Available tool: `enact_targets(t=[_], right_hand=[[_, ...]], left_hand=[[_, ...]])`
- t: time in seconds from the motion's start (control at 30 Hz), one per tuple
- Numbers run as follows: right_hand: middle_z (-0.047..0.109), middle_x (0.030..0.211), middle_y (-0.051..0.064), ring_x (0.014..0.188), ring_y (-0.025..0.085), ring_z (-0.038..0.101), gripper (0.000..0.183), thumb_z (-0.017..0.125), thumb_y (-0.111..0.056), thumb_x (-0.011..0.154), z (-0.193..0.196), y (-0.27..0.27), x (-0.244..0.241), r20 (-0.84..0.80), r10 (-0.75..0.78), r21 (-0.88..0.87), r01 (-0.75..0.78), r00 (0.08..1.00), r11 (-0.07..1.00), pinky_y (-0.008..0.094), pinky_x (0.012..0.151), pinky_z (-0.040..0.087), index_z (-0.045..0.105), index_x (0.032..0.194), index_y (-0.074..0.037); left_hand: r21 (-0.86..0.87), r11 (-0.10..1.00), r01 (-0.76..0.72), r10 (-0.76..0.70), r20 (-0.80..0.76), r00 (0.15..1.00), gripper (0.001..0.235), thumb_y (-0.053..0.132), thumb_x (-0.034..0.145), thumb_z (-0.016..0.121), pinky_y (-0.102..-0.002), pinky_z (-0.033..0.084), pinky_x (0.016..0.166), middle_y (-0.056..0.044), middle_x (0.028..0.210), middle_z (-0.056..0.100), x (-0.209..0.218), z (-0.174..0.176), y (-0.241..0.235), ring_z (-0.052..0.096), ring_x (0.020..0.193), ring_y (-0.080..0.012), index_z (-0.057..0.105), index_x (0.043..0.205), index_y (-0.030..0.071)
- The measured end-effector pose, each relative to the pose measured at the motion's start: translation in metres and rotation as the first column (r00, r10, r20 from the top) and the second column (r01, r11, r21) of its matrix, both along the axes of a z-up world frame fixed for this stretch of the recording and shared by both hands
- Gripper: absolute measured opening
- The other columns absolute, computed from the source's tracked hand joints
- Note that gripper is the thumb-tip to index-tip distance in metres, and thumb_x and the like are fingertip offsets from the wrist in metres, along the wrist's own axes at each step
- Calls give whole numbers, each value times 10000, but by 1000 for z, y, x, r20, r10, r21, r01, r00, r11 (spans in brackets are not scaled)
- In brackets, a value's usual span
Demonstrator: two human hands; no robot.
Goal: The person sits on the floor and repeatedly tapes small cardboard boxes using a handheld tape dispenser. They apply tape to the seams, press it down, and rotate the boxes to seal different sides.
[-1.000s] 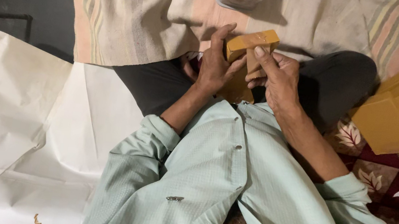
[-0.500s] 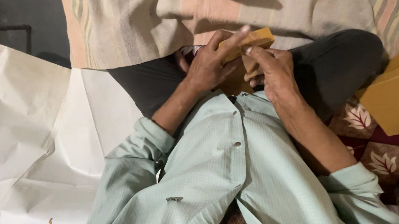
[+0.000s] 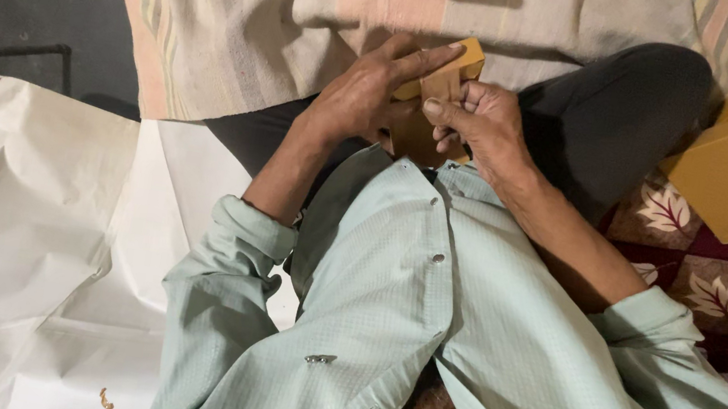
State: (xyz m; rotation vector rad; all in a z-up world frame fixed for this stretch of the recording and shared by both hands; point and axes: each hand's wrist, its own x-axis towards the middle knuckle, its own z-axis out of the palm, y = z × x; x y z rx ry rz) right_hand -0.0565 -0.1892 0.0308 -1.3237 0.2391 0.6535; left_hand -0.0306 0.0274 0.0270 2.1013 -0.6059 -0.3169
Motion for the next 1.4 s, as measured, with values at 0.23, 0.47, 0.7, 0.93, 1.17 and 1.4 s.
enact_targets(t=[0.23, 0.47, 0.7, 0.93, 1.17, 1.4], right_hand=[[720, 820, 72, 648, 96, 688, 156, 772, -95, 929, -6, 7, -9, 44, -69, 40, 67, 997, 997, 231, 578, 606, 660, 975, 3], [744, 845, 85, 670, 94, 702, 131, 735, -44, 938, -7, 14, -13, 146, -41, -90, 55, 988, 994, 230, 600, 608, 685, 1054, -6], [742, 831, 108, 679, 117, 722, 123, 759, -35, 945, -13, 17, -7, 179, -2, -161, 31, 984, 986, 248, 610, 628, 668, 963, 46], [744, 796, 121, 650, 157, 745, 164, 752, -109, 928, -37, -16, -23, -139, 19, -120, -36, 990, 992, 260, 569, 614, 697, 921, 44], [634, 985, 149, 861, 179, 563, 582, 884, -397, 928, -71, -22, -17, 515, -6, -481, 296, 857, 825, 315, 770, 535, 612, 1197, 42], [728, 1189, 108, 1111, 209, 692, 638, 773, -483, 986, -99, -4, 31, 572, 180, -289, -9, 800, 957, 337, 965, 561, 573, 1359, -6]], left_hand=[[-26, 995, 97, -99, -97, 990, 955, 238, 717, 827, -432, 595, 960, -108, 1189, 595, 6, 9, 14, 655, 1056, -351, 401, 1568, 312], [-33, 992, -124, 122, -45, 992, 522, 510, 1023, 619, -424, 570, 802, -91, 1031, 707, -5, -2, 0, 696, 907, -253, 557, 1501, 308], [-139, 982, -132, 121, -82, 989, 486, 370, 1025, 676, -405, 576, 805, -102, 1032, 700, -8, -16, 5, 682, 887, -231, 590, 1482, 228], [-157, 962, -222, 220, -32, 975, 590, 179, 895, 848, -351, 640, 852, -80, 1109, 732, -8, -30, -5, 734, 976, -203, 613, 1433, 240], [-142, 980, -136, 181, 385, 905, 627, 143, 855, 863, -409, 596, 957, -118, 1327, 696, -2, -35, -1, 676, 1130, -332, 608, 1426, 190], [-112, 980, -165, 172, 57, 983, 689, 182, 851, 873, -403, 588, 962, -130, 1269, 702, -5, -21, 5, 683, 1087, -313, 577, 1473, 183]])
